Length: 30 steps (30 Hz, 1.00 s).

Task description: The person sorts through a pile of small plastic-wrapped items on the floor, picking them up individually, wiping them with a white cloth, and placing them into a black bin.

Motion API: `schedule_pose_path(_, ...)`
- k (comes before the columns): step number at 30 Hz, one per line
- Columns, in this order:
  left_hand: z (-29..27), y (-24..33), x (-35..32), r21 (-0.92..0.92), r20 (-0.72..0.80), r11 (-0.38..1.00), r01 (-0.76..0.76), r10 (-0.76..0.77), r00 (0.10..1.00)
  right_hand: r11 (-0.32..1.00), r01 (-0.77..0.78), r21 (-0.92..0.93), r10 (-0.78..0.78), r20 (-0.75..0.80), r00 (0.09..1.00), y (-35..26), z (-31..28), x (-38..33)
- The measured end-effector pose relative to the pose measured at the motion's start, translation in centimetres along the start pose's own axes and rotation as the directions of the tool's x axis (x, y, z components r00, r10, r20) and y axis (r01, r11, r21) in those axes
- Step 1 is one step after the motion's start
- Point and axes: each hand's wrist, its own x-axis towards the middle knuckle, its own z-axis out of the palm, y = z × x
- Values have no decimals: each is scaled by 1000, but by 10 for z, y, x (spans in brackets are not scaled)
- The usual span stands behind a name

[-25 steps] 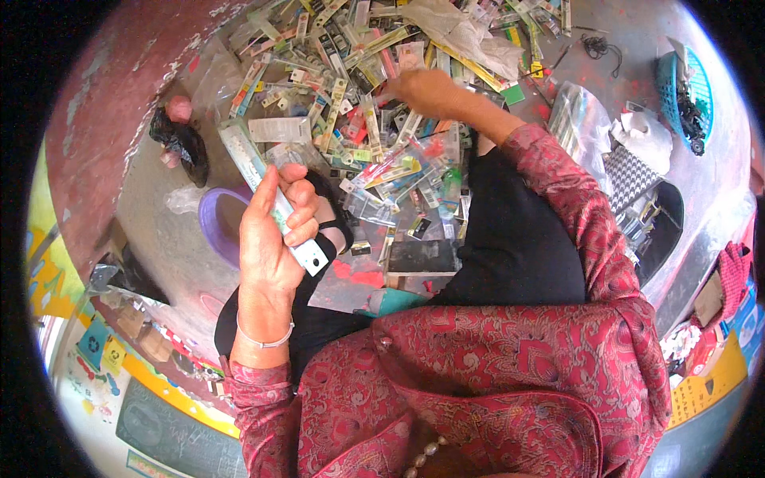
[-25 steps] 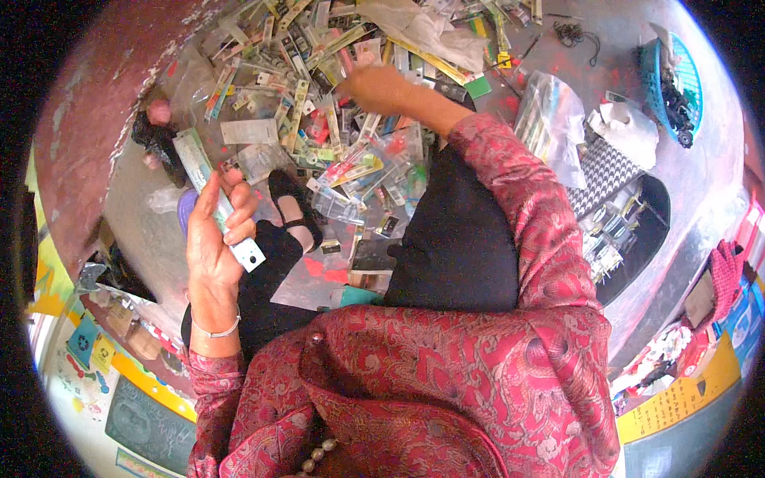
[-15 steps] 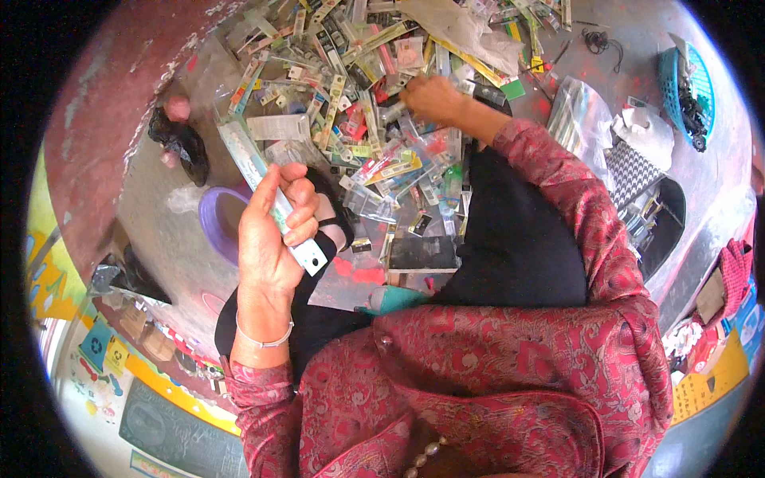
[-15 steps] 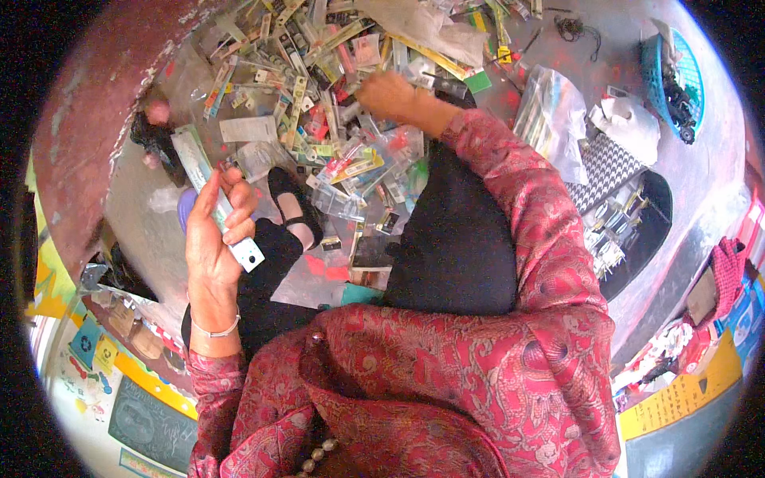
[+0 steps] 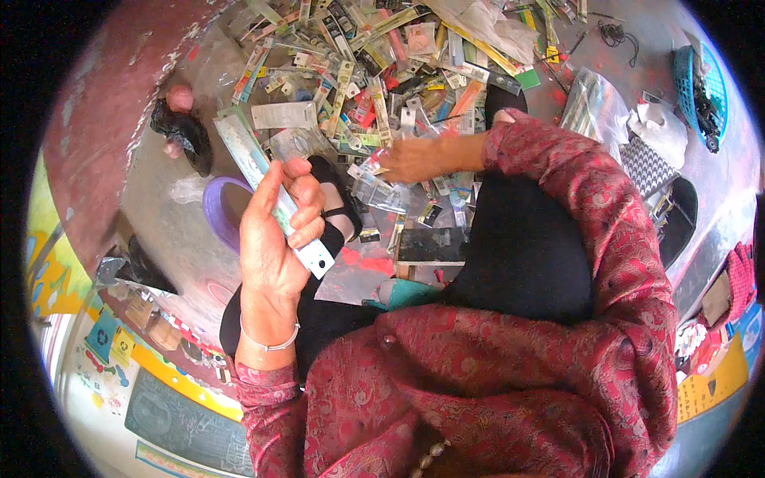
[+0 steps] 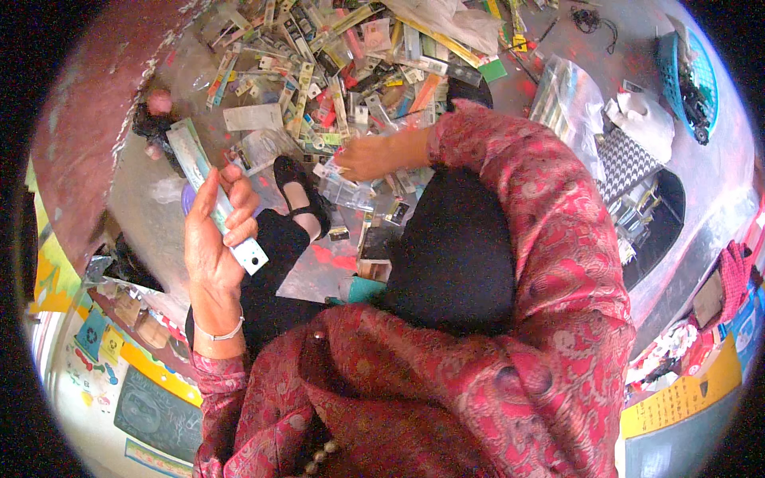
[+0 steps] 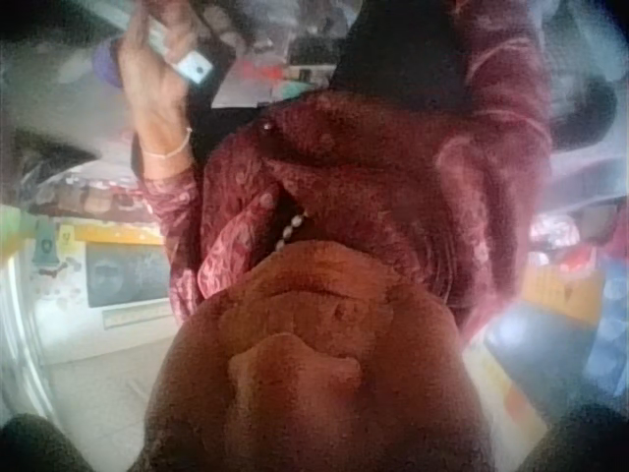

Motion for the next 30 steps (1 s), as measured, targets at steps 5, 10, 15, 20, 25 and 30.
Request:
schedule_pose_path(5, -6, -1, -1, 5, 3, 1000, 0, 0, 1000, 916, 15, -401, -73, -129, 989, 10, 50, -27)
schedule_pose_path(10, -2, 1, -4, -6, 47, 1000, -1, 1, 999, 829, -173, -531, 3, -305, 952, 16, 45, -29)
schedule_pose_path(15, -6, 1, -1, -16, 46, 1000, 1, -1, 999, 714, -522, -466, 499, -185, 847, 84, -5, -22)
schedule_pose_path(20, -8, 3, 1, -10, 79, 1000, 3, -2, 997, 470, -880, -61, 862, -183, 473, 121, -61, -37)
schedule_pose_path(25, -7, 1, 1, -31, 94, 999, 20, -17, 995, 236, -843, 483, 967, -29, 254, 124, -96, -66)
schedule_pose_path(30, -7, 2, 3, -23, 95, 999, 24, -21, 995, 549, -703, 452, 835, -263, 483, 112, -85, -81)
